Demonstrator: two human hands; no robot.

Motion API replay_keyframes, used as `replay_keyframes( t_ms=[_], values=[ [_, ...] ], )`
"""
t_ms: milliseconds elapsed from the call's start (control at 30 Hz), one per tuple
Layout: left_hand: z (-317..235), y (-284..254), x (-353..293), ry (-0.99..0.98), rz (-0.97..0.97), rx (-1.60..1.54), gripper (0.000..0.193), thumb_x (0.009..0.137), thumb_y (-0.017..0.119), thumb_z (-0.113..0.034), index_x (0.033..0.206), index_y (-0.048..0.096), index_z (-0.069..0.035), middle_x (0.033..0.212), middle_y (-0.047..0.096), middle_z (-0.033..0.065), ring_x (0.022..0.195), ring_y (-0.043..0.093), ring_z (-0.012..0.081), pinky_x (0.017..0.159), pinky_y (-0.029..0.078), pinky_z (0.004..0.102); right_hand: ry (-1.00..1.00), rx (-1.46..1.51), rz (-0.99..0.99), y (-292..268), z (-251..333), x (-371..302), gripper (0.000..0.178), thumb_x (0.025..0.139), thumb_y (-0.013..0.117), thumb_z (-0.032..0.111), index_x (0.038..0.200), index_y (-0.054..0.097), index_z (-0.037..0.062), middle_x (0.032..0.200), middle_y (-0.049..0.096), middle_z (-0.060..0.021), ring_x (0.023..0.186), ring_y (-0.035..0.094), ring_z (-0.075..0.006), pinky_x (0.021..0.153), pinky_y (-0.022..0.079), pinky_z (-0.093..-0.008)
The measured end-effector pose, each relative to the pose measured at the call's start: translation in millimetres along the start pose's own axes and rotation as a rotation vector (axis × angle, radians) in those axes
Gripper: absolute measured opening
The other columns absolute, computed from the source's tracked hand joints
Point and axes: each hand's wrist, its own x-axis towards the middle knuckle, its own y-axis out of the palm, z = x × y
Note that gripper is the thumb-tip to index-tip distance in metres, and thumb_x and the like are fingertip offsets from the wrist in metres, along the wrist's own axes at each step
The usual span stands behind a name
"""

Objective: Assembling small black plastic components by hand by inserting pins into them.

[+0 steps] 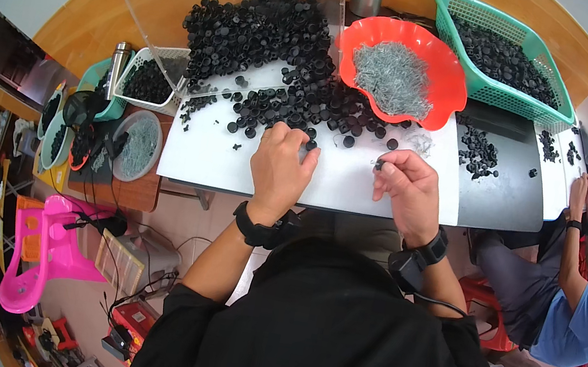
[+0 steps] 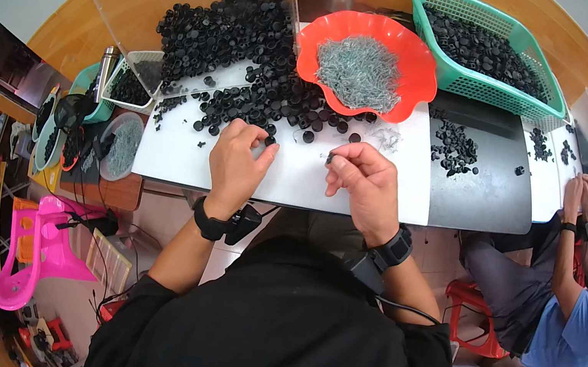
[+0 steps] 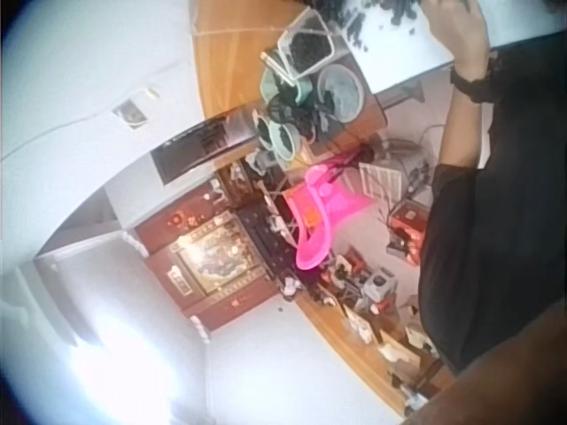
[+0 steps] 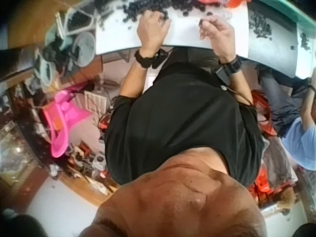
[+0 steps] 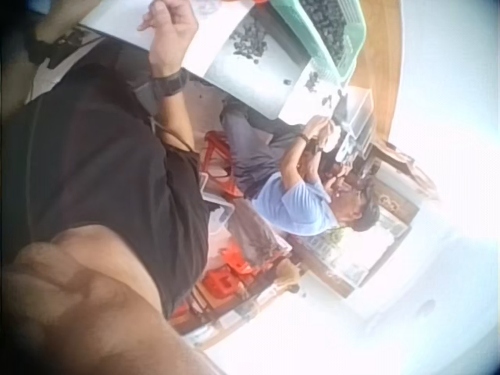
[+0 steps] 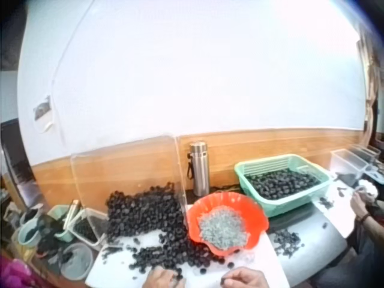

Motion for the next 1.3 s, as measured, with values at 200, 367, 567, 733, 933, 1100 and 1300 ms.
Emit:
replay_keyframes(
  t_ms=[200,367,567,733,933,1100,1300],
  values=[
    [-21.0,1.8,-2.1,0.056,-0.002,-0.219,0.022,0.070,0.071,-0.007,0.086,0.057,-0.003,0.078,0.058,0.0072,0.069,0.058,0.0226,0.060,0.047,0.0339,-0.118,-0.188,0.119,14.0,2.6,2.1,0.011,0.089,0.054,0.006,0.096,0.058,-0.0014,0.092,0.063,-0.0066,0.070,0.057,-0.0081,0.055,0.048,-0.0200],
    [-41.1,11.4,-4.6,0.036,-0.010,-0.510,0.023,0.072,0.071,0.001,0.090,0.056,0.000,0.076,0.063,0.0085,0.063,0.061,0.0128,0.060,0.049,0.0240,-0.101,-0.189,0.124,12.6,-1.4,2.8,0.012,0.090,0.052,0.006,0.099,0.057,-0.0013,0.099,0.064,-0.0084,0.074,0.058,-0.0083,0.058,0.048,-0.0206],
    [-41.3,13.9,-4.8,-0.098,0.149,-0.965,0.019,0.085,0.062,-0.004,0.102,0.059,0.002,0.081,0.064,0.0070,0.074,0.062,0.0129,0.068,0.050,0.0244,-0.129,-0.140,0.109,2.3,5.3,2.1,0.012,0.090,0.052,0.005,0.098,0.057,-0.0014,0.101,0.064,-0.0095,0.077,0.059,-0.0096,0.061,0.049,-0.0226],
    [-26.3,13.7,0.8,-0.351,0.477,-1.332,0.023,0.089,0.058,-0.009,0.110,0.060,0.003,0.090,0.065,0.0082,0.073,0.060,0.0116,0.068,0.050,0.0243,-0.143,-0.245,0.192,-3.7,13.3,-0.2,0.012,0.089,0.053,0.004,0.098,0.057,-0.0014,0.098,0.064,-0.0100,0.079,0.060,-0.0106,0.062,0.050,-0.0235],
    [-19.1,16.7,2.6,-0.427,0.562,-1.700,0.023,0.087,0.059,-0.003,0.109,0.059,0.004,0.095,0.065,0.0110,0.077,0.060,0.0126,0.072,0.049,0.0245,-0.157,-0.141,0.164,-1.3,18.3,-1.5,0.009,0.087,0.056,0.001,0.096,0.057,-0.0015,0.087,0.062,-0.0072,0.076,0.061,-0.0104,0.059,0.051,-0.0224],
    [-15.1,24.6,1.3,-0.406,0.589,-1.868,0.023,0.087,0.060,-0.005,0.109,0.059,0.002,0.102,0.063,0.0142,0.085,0.058,0.0155,0.076,0.047,0.0253,-0.134,-0.185,0.121,5.6,14.1,-5.6,0.011,0.085,0.060,0.000,0.095,0.056,-0.0017,0.082,0.061,-0.0052,0.069,0.060,-0.0076,0.053,0.049,-0.0200],
    [-15.9,23.8,1.5,-0.362,0.534,-1.865,0.024,0.085,0.061,-0.002,0.108,0.059,0.001,0.103,0.063,0.0160,0.081,0.059,0.0148,0.073,0.047,0.0251,-0.094,-0.150,0.065,9.1,8.3,-3.0,0.009,0.084,0.061,-0.001,0.092,0.058,-0.0022,0.075,0.061,-0.0038,0.059,0.058,-0.0064,0.051,0.048,-0.0191]
  ],
)
